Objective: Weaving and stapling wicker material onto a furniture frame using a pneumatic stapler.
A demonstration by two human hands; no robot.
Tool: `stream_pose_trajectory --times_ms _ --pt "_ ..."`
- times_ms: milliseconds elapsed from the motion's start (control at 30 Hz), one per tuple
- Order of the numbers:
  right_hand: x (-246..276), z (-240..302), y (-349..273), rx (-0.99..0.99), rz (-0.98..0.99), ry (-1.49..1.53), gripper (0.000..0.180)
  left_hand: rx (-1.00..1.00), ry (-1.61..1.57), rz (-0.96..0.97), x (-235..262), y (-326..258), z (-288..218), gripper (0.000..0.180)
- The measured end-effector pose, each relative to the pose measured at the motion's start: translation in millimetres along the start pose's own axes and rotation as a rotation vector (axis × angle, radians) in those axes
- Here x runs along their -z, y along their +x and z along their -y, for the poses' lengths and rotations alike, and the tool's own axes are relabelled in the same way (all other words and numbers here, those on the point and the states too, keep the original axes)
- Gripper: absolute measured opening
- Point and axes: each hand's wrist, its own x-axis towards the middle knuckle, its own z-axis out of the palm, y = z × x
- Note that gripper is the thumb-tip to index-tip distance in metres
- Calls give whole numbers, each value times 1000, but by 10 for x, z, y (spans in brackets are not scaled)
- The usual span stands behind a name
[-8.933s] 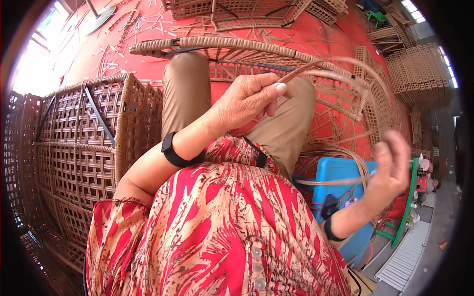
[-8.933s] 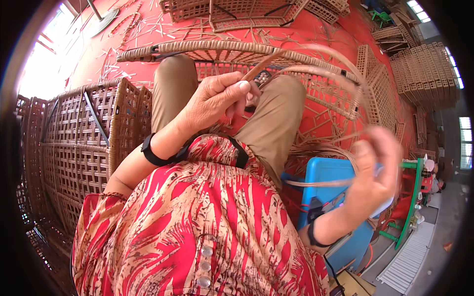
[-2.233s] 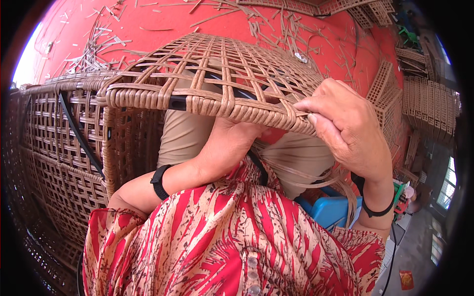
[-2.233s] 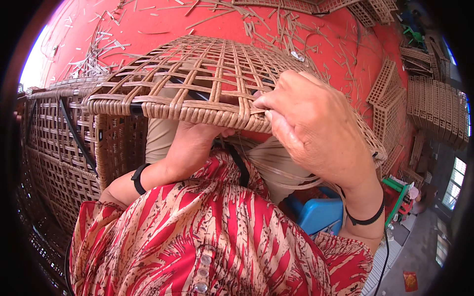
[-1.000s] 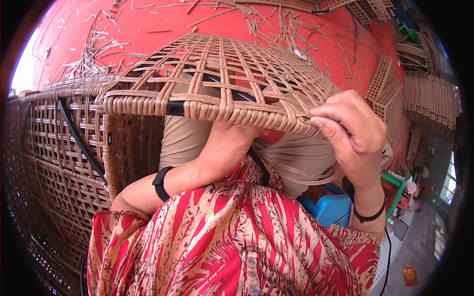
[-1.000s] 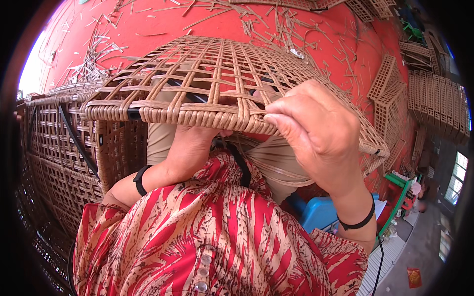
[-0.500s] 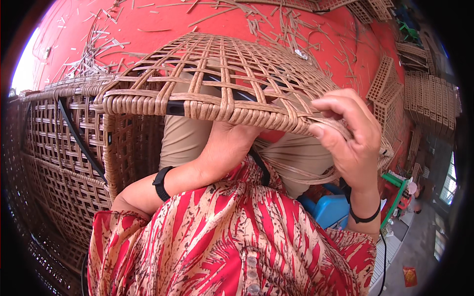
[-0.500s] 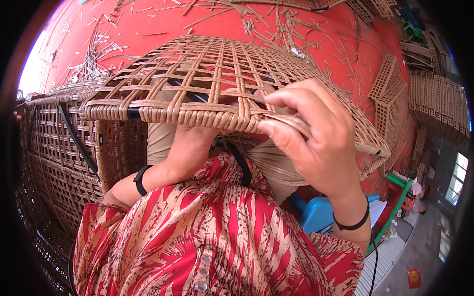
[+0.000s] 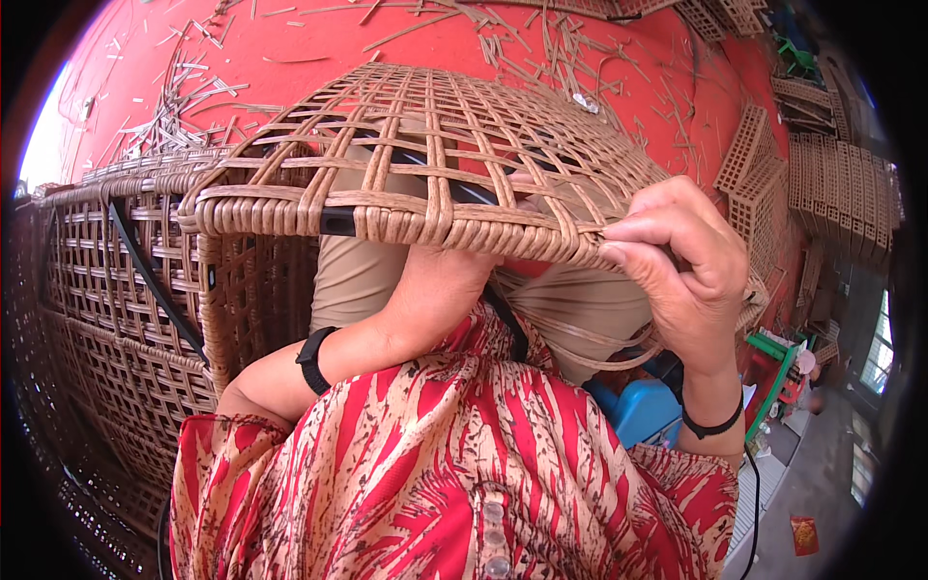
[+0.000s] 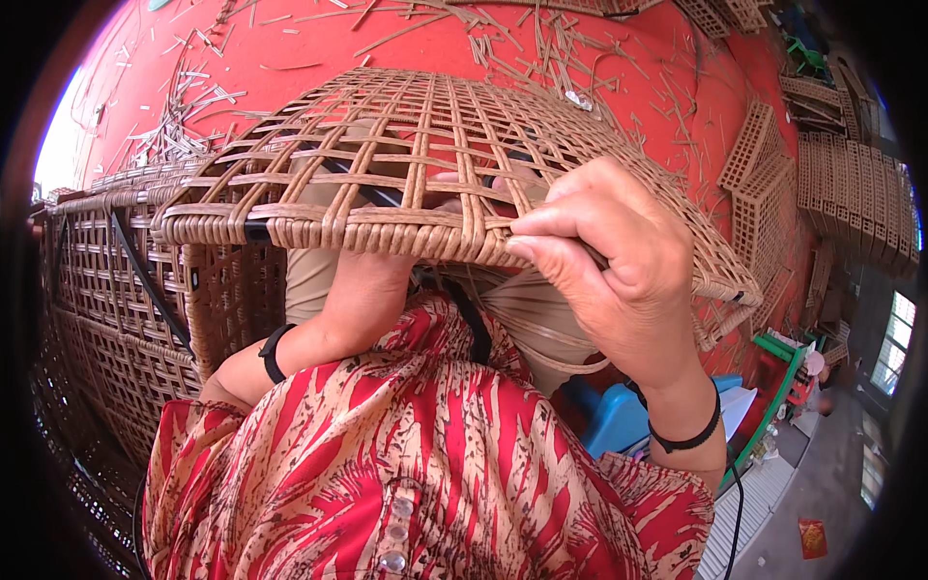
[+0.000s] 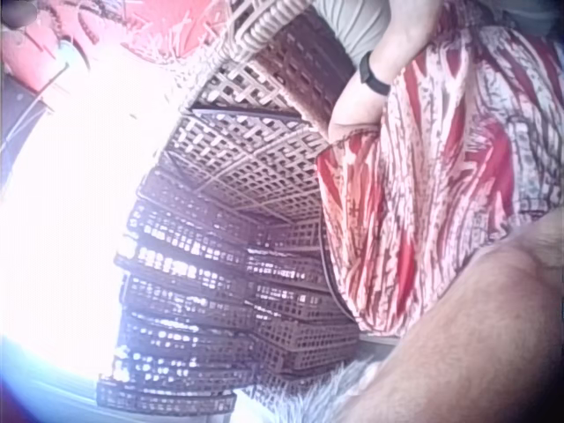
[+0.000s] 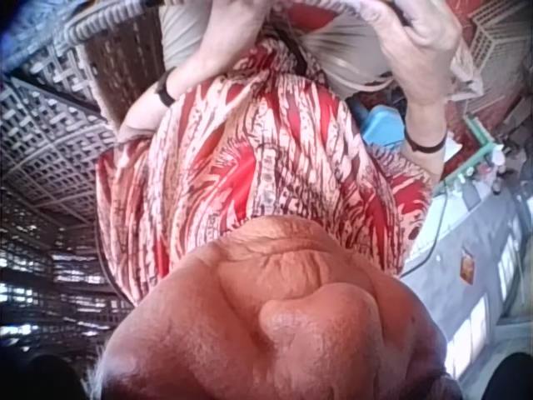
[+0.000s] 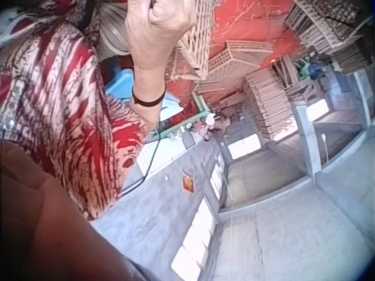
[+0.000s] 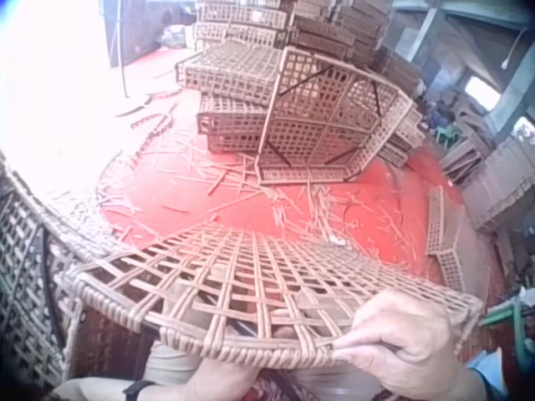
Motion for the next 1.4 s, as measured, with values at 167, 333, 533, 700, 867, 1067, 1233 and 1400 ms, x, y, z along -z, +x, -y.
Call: stream_pose_trajectory --times_ms 167,333,533,700,867,1067,1233,1400 --pt "136 0 82 -88 185 163 17 -180 378 -62 24 -7 -4 34" --pt "158 -184 283 -124 265 133 27 -112 210 -66 28 -16 -39 32" --pt "32 -366 379 15 426 0 32 56 0 -8 32 -1 -25 33" --pt "42 -372 367 85 433 -61 32 408 -1234 -1 -13 51 -100 36" --pt "35 -319 360 74 417 -62 30 534 -1571 -10 -37 69 -78 41" --pt "-23 -416 346 309 385 -71 27 535 -1679 -45 -95 -41 33 40" --pt "-122 -688 266 617 173 -163 21 667 -1527 -239 -142 93 35 41" --pt "-189 -522 268 295 293 -204 38 442 -1609 74 -2 158 89 52"
